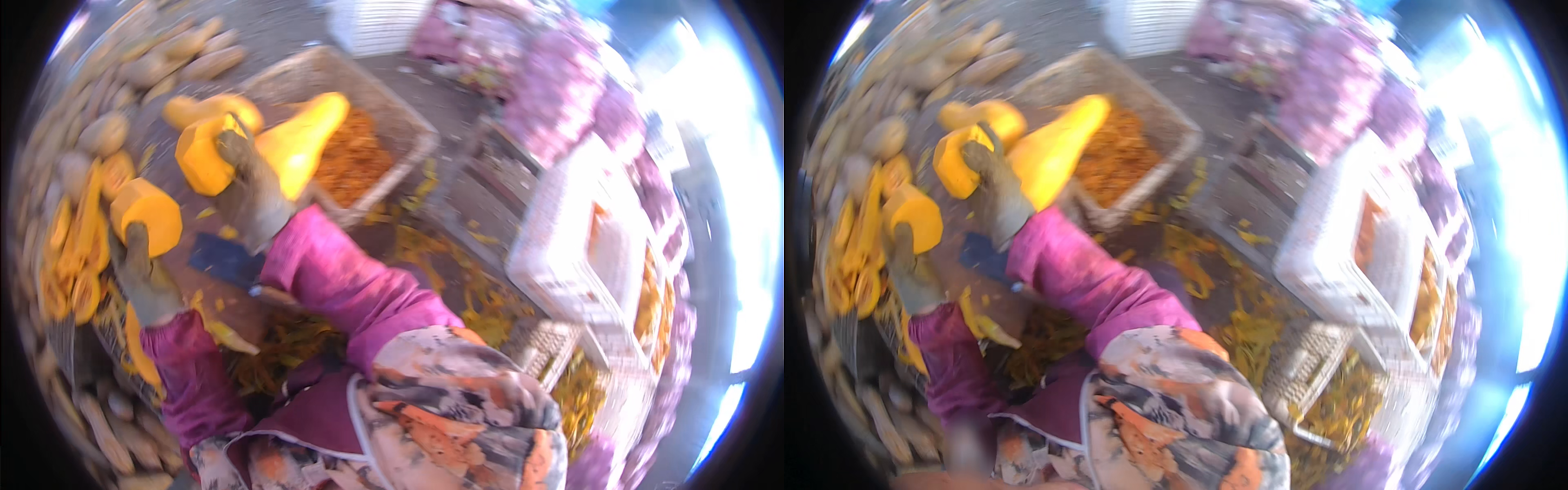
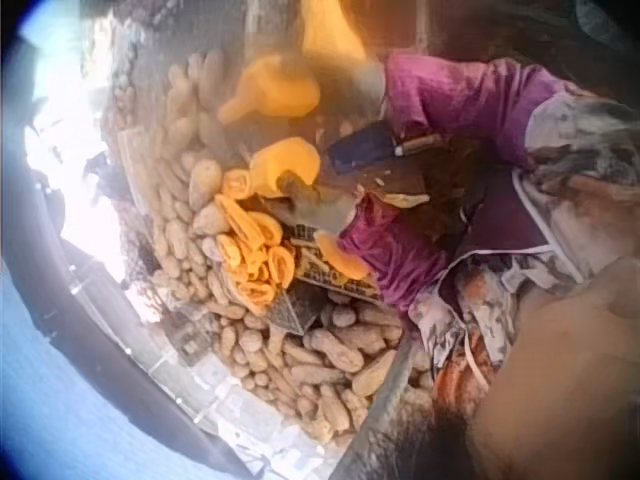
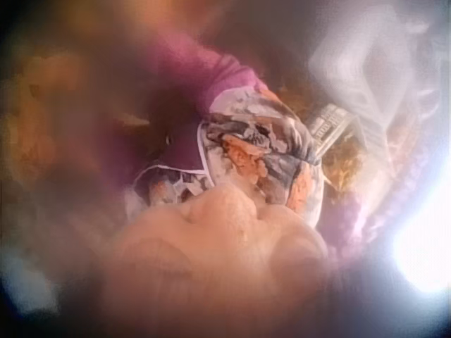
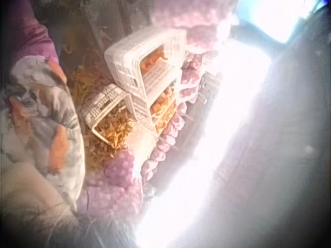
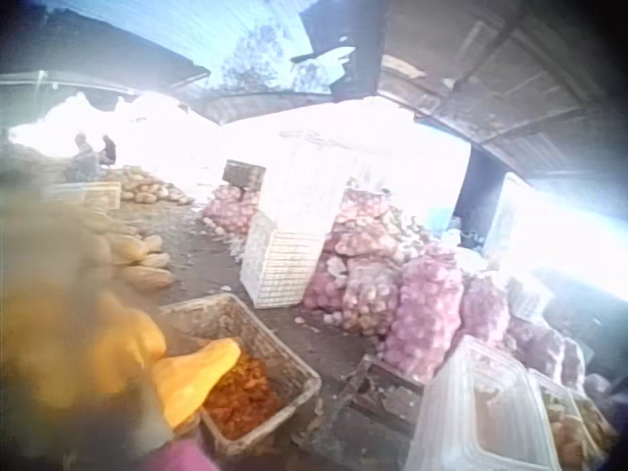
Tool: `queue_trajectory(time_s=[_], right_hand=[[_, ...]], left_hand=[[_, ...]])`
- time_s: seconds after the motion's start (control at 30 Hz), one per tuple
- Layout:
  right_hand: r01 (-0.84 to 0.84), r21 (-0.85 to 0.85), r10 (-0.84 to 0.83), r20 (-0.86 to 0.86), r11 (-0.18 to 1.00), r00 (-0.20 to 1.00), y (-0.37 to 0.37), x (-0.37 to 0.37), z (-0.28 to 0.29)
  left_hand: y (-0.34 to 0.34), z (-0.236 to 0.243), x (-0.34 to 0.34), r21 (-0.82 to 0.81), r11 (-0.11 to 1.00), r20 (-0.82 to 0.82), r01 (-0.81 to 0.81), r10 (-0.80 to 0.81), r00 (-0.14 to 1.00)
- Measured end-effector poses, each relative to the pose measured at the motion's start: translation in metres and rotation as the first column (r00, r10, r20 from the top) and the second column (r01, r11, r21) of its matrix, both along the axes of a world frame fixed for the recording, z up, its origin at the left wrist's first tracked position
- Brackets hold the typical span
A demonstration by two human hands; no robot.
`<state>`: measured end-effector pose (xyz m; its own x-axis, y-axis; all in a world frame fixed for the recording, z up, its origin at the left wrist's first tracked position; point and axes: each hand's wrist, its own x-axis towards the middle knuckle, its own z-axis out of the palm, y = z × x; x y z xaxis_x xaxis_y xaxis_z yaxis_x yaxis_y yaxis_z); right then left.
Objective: The person sits on the ground and uses a knife to peel and slice yellow papayas on a wooden board. They place the sliced pieces into a white basket and continue processing multiple papayas in a repetitive manner.
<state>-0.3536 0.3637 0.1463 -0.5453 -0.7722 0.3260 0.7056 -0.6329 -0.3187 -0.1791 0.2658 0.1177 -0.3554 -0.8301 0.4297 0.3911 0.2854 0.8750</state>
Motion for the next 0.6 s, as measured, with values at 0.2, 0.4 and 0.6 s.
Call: queue_trajectory(time_s=[0.2, 0.4, 0.6], right_hand=[[0.324, -0.095, -0.289, 0.269, 0.941, 0.919, 0.215, -0.048, 0.007], [0.902, 0.037, -0.874, 0.264, 0.431, 0.408, 0.471, -0.092, 0.021], [0.753, 0.034, -0.735, -0.250, -0.657, -0.630, 0.759, -0.081, 0.119]], left_hand=[[0.233, 0.068, -0.130, -0.924, 0.331, 0.221, 0.191, 0.053, 0.974], [0.417, 0.114, -0.196, -0.837, 0.023, 0.453, 0.546, -0.531, 0.716], [0.381, 0.107, -0.206, -0.837, 0.168, 0.449, 0.520, -0.332, 0.830]])
